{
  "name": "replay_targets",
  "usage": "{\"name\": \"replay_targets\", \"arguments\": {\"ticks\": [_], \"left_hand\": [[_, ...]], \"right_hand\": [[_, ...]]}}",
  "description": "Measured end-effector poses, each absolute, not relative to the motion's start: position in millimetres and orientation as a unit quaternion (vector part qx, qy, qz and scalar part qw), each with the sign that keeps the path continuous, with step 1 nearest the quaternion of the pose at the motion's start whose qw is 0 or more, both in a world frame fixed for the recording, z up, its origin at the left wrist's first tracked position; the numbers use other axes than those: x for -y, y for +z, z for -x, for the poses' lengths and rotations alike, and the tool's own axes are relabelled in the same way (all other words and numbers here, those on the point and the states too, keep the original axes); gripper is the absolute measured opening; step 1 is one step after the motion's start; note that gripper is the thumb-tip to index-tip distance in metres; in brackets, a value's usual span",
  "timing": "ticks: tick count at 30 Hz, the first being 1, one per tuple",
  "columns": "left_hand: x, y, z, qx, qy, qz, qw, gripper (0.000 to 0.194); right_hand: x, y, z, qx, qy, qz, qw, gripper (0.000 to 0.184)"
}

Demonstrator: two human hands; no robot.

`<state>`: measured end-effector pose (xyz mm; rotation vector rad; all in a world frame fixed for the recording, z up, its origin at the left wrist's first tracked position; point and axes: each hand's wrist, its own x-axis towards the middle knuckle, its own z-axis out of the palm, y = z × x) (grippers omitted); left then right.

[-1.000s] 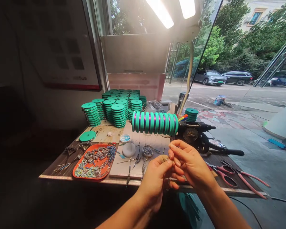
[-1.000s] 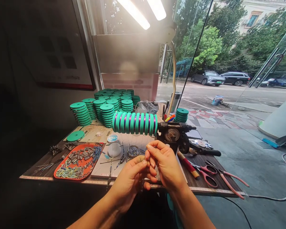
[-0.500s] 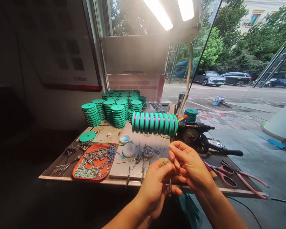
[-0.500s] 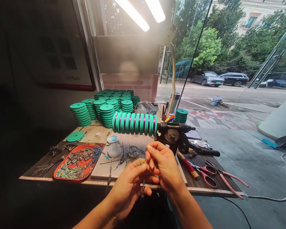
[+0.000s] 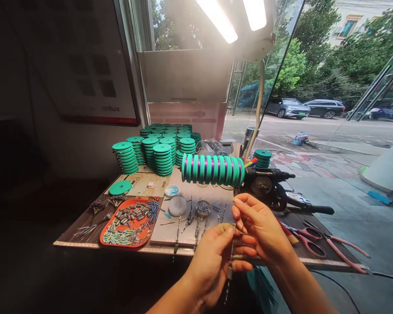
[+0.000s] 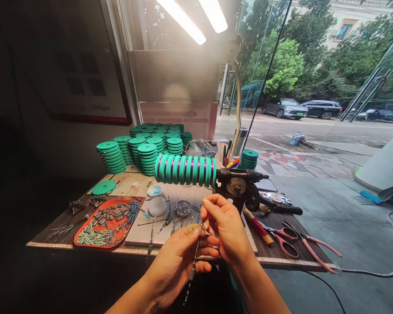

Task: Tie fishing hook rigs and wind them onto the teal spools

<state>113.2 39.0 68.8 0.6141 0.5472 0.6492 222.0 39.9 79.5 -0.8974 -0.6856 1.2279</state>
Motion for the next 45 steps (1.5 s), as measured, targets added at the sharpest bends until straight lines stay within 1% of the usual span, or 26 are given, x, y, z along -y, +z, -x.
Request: {"name": "replay_targets", "arguments": {"ticks": [13,45], "left_hand": [[-36.7,64.7,-110.7,-0.254,0.317,-0.290,0.866,0.012],[-33.6,60.6,-104.8,-0.290,0.303,-0.291,0.860,0.011]], "right_hand": [[-39.4,81.8,-220.8,0.311,0.535,0.404,0.674,0.027],[-41.1,78.2,-223.8,0.344,0.517,0.409,0.669,0.024]]}}
